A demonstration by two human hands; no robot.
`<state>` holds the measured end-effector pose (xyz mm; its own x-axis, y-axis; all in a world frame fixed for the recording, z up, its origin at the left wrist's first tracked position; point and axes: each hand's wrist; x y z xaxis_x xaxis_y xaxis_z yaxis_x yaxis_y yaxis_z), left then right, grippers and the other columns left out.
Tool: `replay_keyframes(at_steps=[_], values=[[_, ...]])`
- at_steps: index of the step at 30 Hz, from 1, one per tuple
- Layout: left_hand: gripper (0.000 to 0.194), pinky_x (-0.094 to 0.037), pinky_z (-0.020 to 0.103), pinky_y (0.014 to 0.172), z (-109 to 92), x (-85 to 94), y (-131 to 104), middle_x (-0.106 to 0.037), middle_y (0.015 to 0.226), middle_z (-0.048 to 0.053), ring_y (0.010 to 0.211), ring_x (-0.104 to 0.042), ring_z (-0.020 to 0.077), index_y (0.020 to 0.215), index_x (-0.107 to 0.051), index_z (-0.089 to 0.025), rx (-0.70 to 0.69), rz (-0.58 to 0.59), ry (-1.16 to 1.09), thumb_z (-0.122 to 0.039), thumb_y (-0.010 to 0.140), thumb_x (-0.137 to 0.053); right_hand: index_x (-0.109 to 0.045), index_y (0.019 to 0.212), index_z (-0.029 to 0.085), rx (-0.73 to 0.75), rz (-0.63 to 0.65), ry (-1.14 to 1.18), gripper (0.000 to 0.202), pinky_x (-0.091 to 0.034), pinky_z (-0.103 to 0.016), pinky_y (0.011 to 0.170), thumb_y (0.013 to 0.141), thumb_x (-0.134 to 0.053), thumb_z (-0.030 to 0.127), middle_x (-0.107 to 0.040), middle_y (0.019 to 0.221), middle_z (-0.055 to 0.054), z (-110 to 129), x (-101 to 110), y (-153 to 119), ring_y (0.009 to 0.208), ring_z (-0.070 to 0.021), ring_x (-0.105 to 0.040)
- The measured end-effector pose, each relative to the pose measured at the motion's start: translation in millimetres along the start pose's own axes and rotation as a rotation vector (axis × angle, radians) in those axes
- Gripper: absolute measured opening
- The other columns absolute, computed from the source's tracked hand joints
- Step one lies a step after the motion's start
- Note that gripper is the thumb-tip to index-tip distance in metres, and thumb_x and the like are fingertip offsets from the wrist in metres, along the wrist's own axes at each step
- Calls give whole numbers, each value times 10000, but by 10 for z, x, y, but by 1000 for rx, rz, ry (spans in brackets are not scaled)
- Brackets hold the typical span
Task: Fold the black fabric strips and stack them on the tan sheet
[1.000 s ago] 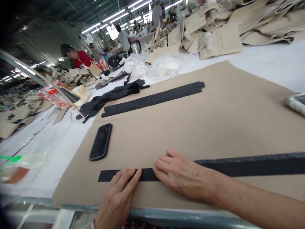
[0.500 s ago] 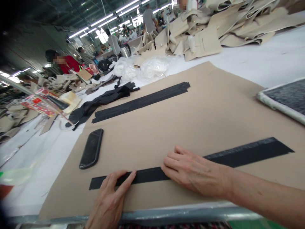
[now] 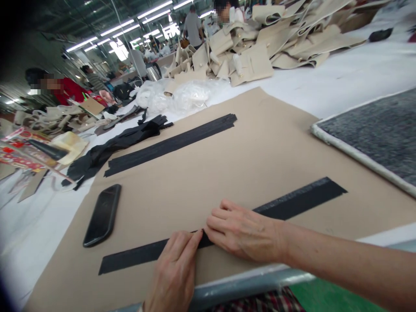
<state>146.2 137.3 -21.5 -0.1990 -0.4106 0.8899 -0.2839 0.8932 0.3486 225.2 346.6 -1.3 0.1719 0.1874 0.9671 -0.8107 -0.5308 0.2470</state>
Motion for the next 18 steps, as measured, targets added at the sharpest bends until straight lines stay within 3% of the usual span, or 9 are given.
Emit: replay_keyframes(at_steps=[8,13,18], values=[[453,-505,321,753,26,22,-19,-587,913,88,829,-513,205,1320,-477,-82,-33,55,68,-28,886,-359,-592,1054,102,-32,4,35,273,-342,-357,742,1005,-323,106,-523,855,-41,-69,53,-244,768,-176,-459],[576,-495,331,744,46,-2,-25,-565,951,80,834,-513,204,1410,-421,-148,-54,142,140,-11,852,-379,-587,1078,99,-44,6,15,293,-340,-358,737,1007,-303,104,-532,855,-50,-102,116,-383,765,-180,-469],[647,-493,327,715,29,-6,2,-532,888,50,779,-505,189,1424,-423,-236,-44,148,239,-2,821,-425,-592,1084,98,-54,-8,-16,306,-353,-361,750,1006,-296,96,-547,856,-58,-128,177,-518,768,-182,-483]])
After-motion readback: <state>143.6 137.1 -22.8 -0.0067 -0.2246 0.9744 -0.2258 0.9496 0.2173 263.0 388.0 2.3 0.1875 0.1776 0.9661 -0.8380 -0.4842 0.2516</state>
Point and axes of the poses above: each hand's wrist, its own y-axis towards the middle knuckle, its own x-axis out of the back of the hand, z = x × y
